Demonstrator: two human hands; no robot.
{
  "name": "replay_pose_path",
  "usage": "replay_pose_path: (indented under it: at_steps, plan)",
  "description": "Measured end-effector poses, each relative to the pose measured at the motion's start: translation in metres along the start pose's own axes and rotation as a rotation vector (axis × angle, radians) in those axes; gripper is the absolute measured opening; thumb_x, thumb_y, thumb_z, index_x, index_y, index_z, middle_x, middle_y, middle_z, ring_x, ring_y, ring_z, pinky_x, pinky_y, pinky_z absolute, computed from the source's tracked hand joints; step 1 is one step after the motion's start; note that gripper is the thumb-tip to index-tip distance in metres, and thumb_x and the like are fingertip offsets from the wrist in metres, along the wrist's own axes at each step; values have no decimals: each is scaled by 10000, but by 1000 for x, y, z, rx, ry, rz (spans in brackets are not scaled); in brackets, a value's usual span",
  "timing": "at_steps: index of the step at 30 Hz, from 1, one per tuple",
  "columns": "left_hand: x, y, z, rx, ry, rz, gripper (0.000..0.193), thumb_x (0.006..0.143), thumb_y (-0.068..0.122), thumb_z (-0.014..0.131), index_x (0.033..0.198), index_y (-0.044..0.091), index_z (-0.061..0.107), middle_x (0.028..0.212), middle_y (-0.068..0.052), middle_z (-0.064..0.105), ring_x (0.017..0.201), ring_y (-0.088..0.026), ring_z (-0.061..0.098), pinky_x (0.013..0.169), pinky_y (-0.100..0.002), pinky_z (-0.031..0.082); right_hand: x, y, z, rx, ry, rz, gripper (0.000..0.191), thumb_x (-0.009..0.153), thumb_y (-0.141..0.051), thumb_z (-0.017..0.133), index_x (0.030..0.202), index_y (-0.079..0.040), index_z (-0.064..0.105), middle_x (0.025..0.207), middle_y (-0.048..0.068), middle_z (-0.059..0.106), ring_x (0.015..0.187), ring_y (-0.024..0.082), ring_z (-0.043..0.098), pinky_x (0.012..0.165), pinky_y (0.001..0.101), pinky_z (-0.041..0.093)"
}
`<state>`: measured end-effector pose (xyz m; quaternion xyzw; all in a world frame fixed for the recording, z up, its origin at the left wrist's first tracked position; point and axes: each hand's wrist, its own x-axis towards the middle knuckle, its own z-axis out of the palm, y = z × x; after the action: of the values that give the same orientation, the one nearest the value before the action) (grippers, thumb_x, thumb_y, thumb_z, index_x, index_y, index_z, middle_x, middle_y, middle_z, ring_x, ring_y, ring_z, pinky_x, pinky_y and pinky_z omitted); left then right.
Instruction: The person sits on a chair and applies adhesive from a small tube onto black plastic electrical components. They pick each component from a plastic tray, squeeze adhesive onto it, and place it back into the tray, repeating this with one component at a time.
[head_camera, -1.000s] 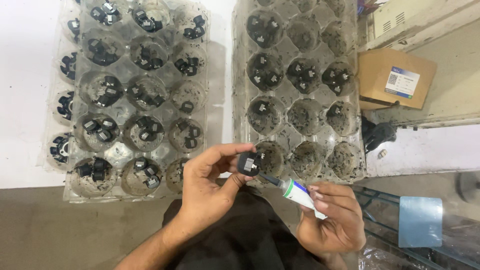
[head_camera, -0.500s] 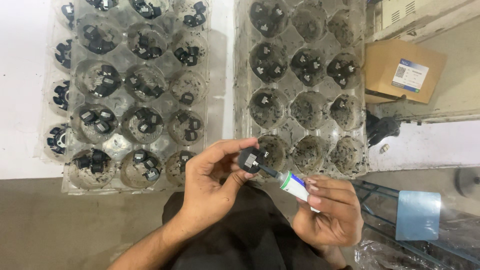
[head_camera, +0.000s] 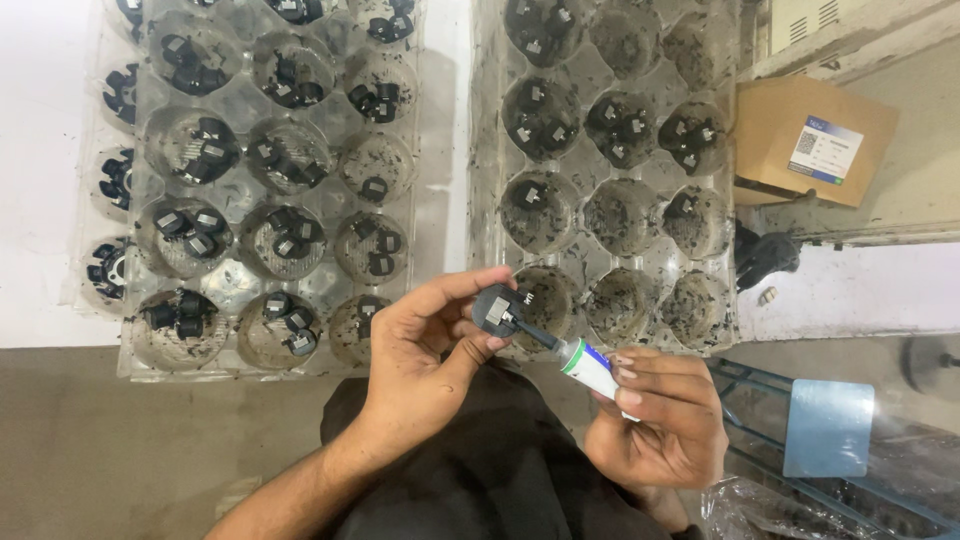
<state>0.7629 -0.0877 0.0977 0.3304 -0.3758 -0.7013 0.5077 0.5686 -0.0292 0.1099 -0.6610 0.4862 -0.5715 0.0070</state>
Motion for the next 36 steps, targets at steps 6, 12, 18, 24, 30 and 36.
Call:
replay_pose_path:
  at_steps: [6,12,18,24,30,36]
  plan:
    - [2,-6,-4,-149,-29,-33,503,906,-191,645,1378,-22,606,1271,-88,696,1108,-108,675,946,-255,587,0,1,5,8,15,-2,248,894,-7,782,1009,-47,566,928,94,650,845,212,694,719,327,670]
    - [-5,-15,-1,-390,-85,-168,473,955,-45,691,1412,-12,576,1220,-71,676,1044,-122,657,960,-311,569,-2,0,17,-21,143,27,231,952,-55,779,1034,-43,564,980,94,636,856,217,701,731,311,650]
    - [-11,-19,-2,-330,-199,-194,461,1045,124,681,1469,-23,574,1117,-71,682,979,-132,671,959,-300,565,1,-2,10,-13,55,20,232,968,-48,773,1053,-50,557,1002,83,627,846,196,672,730,303,662]
    - [-8,-21,-5,-325,-201,-176,451,1040,144,655,1442,-36,560,1334,-114,686,971,-147,685,939,-330,591,-2,0,13,-23,51,28,236,944,-22,775,1024,-51,555,965,87,625,824,199,669,711,296,647]
    - [-6,-25,-7,-378,-181,-200,433,1036,147,644,1424,-26,558,1408,-123,651,952,-152,672,926,-358,597,-2,0,15,-16,43,65,241,939,-31,780,1032,-59,560,971,90,637,814,202,676,722,301,646]
    - [-4,-25,-8,-452,-205,-216,447,1057,196,645,1435,-30,563,1314,-140,681,937,-159,652,924,-386,603,0,3,17,-18,65,69,243,911,5,781,989,-57,559,926,88,640,791,193,677,705,312,639]
